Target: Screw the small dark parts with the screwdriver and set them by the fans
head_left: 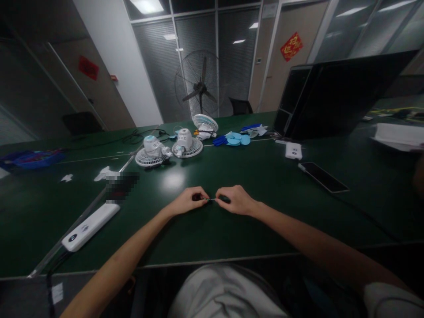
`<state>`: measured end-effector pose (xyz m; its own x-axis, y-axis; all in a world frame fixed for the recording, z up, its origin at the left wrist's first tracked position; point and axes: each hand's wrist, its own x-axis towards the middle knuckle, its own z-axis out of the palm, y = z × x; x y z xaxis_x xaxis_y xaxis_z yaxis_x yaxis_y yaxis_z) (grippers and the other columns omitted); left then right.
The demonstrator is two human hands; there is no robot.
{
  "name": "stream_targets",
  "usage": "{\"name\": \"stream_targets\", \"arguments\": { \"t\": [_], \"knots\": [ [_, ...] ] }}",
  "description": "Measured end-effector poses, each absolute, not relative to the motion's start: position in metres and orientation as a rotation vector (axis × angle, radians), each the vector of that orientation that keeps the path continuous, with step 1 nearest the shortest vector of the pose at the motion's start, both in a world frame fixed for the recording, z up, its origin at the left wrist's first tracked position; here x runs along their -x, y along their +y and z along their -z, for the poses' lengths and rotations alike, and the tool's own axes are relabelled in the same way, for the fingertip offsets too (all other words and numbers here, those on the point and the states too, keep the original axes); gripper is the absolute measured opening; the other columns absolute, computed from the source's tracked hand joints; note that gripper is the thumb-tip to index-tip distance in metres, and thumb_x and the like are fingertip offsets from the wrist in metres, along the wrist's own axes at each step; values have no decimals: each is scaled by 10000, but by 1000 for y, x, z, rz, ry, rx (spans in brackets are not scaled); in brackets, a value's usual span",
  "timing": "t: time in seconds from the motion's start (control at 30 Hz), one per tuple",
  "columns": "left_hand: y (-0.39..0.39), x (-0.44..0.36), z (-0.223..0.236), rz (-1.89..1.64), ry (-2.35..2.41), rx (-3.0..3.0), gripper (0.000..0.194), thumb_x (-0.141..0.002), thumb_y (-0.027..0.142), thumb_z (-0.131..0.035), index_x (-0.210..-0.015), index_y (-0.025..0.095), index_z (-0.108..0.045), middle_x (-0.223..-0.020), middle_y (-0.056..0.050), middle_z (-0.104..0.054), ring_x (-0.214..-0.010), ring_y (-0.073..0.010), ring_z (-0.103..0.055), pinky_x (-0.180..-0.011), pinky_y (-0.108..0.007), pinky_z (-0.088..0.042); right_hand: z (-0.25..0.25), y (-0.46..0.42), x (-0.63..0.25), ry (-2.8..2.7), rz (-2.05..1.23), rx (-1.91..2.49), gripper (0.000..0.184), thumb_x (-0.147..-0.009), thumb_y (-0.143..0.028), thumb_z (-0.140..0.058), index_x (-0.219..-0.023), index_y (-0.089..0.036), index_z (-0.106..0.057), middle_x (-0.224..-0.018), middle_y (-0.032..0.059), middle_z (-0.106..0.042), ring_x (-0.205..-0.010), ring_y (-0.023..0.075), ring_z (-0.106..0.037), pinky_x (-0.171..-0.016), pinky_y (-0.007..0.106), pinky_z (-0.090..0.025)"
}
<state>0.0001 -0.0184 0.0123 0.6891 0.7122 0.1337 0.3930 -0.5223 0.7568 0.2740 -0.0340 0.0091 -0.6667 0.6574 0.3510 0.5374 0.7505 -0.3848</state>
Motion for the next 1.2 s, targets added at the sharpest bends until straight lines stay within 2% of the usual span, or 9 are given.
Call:
{"name": "stream_targets", "arguments": {
  "t": [0.37, 0.6, 0.9, 1.07, 1.2],
  "knots": [
    [-19, 0, -11, -580, 864, -2225, 231, -973, 389, -670, -1064, 188, -739, -984, -59, -695, -850, -179, -617, -762, -294, -482, -11, -39, -274, -2495, -302, 882, 121, -1009, -290, -627, -1028, -213, -719, -933, 35, -752, -752, 171, -672, -704, 267, -485],
    [-18, 0, -13, -571, 846, -2264, 185, -960, 352, -682, -1049, 197, -731, -982, -45, -686, -838, -171, -614, -746, -281, -477, -4, -42, -254, -2433, -234, 902, 194, -1057, -325, -572, -1143, -204, -696, -1044, 61, -758, -827, 181, -699, -736, 274, -476],
    [-21, 3, -12, -579, 822, -2370, 165, -956, 298, -668, -1091, 210, -707, -1047, -51, -668, -894, -181, -616, -795, -289, -486, -7, -39, -271, -2482, -199, 893, 124, -1017, -295, -622, -1049, -213, -709, -944, 35, -751, -758, 166, -675, -706, 265, -452],
    [-21, 2, -10, -575, 821, -2378, 168, -954, 288, -660, -1102, 218, -698, -1042, -49, -662, -910, -191, -615, -816, -303, -492, -7, -41, -261, -2518, -161, 893, 134, -1016, -296, -617, -1057, -212, -713, -938, 43, -745, -726, 166, -652, -654, 267, -419],
    [-21, -1, -10, -573, 808, -2378, 143, -939, 289, -673, -1060, 215, -693, -1035, -49, -665, -954, -206, -623, -855, -316, -496, -4, -42, -251, -2510, -147, 903, 165, -1039, -309, -593, -1096, -204, -707, -965, 55, -743, -761, 175, -665, -671, 272, -424]
  ]
}}
